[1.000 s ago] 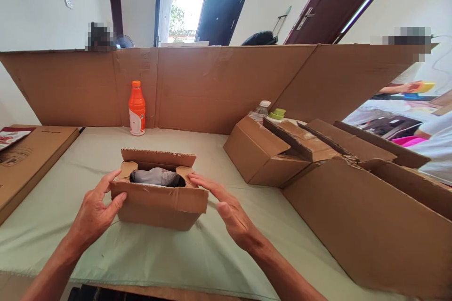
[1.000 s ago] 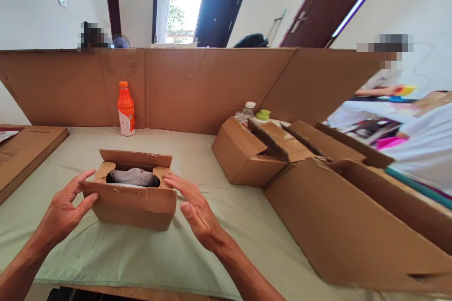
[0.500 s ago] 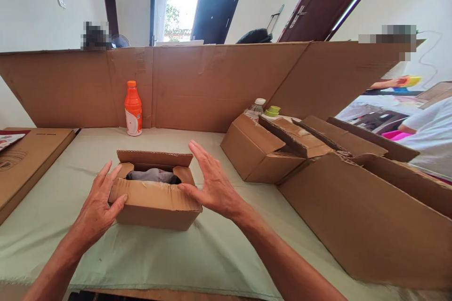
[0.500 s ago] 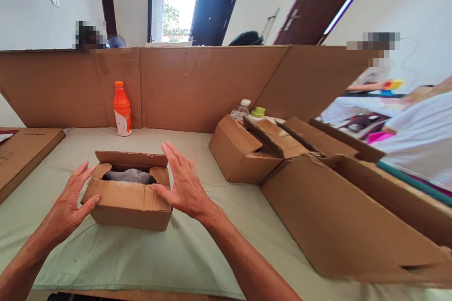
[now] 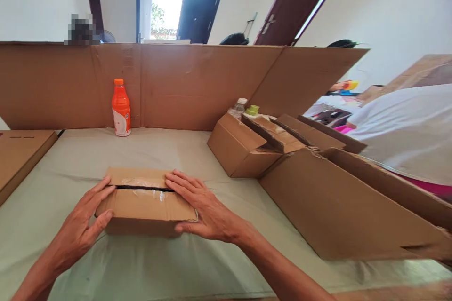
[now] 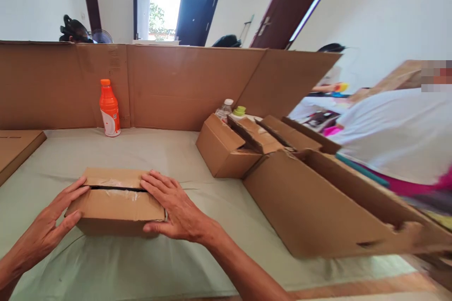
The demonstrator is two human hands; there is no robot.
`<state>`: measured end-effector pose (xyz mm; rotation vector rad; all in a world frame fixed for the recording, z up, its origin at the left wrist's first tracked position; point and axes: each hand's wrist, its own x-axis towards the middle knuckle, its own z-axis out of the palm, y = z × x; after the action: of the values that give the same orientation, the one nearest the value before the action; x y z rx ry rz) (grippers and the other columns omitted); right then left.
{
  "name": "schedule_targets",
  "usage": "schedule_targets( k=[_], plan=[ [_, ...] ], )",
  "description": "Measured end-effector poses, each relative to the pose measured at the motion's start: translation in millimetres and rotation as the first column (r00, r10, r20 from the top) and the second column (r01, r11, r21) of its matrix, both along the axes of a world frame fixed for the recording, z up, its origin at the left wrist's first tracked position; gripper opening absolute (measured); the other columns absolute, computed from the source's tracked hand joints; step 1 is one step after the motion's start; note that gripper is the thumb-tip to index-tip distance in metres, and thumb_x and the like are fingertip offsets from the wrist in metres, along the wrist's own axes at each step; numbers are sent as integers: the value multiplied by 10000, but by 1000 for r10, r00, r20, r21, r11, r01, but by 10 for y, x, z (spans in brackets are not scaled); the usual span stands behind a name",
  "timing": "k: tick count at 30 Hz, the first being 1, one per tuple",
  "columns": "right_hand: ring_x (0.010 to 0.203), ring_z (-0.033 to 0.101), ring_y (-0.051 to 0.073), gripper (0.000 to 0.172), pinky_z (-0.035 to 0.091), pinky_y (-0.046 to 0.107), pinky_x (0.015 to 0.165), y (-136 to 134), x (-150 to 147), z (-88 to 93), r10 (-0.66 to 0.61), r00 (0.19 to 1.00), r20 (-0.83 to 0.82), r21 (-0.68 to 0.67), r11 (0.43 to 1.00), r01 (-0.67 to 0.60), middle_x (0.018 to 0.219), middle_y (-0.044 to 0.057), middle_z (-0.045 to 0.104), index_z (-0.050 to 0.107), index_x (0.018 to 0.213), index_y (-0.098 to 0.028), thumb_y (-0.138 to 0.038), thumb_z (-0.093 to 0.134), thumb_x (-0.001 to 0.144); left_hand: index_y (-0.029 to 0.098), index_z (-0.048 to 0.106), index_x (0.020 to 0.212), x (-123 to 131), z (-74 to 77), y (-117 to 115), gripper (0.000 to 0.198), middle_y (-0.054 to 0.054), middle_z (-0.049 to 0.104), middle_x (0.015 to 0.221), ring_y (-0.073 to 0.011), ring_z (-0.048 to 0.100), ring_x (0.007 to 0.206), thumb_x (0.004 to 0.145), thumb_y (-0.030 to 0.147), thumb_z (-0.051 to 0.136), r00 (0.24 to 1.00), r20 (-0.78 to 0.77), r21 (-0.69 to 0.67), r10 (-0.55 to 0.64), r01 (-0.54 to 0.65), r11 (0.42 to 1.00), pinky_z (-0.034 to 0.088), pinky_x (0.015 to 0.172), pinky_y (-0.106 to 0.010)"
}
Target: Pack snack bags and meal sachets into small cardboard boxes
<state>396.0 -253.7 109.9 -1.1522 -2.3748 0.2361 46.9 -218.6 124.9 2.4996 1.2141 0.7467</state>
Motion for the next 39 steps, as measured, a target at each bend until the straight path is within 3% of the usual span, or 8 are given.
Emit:
schedule_targets(
  k=[4,8,13,20,25,31,35,39],
  plan=[
    [1533,294,322,808,320,571,1215,92,-40,59,2,1000,16,9,1000,-2,1585,179,448,414,1561,-156,-610,616,924,342,327,1569,-120,-24,93,598,-62,498,1571,-297,532,1394,1006,456,494,1000,-13,64,17,-16,998,538,1062,-448],
    [1515,340,306,738,346,546,1212,115,-62,83,23,1000,-12,49,999,-22,1556,152,497,467,1530,-179,-546,660,921,343,435,1511,-145,-15,165,534,-68,541,1535,-296,563,1364,994,435,531,998,-43,159,-47,53,986,546,1052,-461],
    [1489,392,289,690,350,524,1210,73,-98,43,7,996,-88,88,996,0,1533,142,528,510,1500,-200,-532,671,918,334,501,1465,-147,-11,158,487,-69,561,1517,-305,577,1347,991,443,530,999,-39,211,-19,27,977,524,1063,-514],
    [1454,438,330,697,408,549,1152,-368,90,1,-87,991,-101,160,982,102,1494,175,563,546,1452,-132,-576,626,920,358,499,1460,126,73,79,490,-62,588,1489,-281,604,1314,976,364,575,982,-105,266,-158,180,947,537,1037,-471],
    [1396,511,329,651,471,520,1065,-1073,491,-112,-344,935,-85,287,890,353,1474,152,587,446,1518,-182,-450,615,949,299,526,1462,897,120,66,459,-88,522,1544,-260,537,1388,1005,350,519,938,-72,89,-339,345,934,497,1104,-435],
    [1278,590,333,689,456,458,964,-1726,917,-190,-694,719,-36,481,619,621,1386,147,654,358,1579,-183,-424,578,973,217,555,1441,2312,147,297,454,-105,437,1601,-236,445,1464,1003,271,450,782,48,-147,-621,621,770,375,1206,-469],
    [1214,612,346,616,459,439,897,-1793,1081,-243,-843,538,-9,608,423,672,1325,186,676,427,1521,-120,-442,522,1004,222,628,1366,3221,-32,408,409,-99,423,1616,-278,364,1508,989,250,473,807,121,-129,-578,590,797,283,1251,-501],
    [1179,612,356,518,471,443,874,-1570,1181,-317,-927,374,-35,651,262,712,1272,208,692,545,1378,-90,-458,484,1019,187,459,1510,3766,-334,272,512,-110,95,1727,-331,141,1577,1005,201,370,867,223,-126,-446,479,869,193,1269,-573]
  ],
)
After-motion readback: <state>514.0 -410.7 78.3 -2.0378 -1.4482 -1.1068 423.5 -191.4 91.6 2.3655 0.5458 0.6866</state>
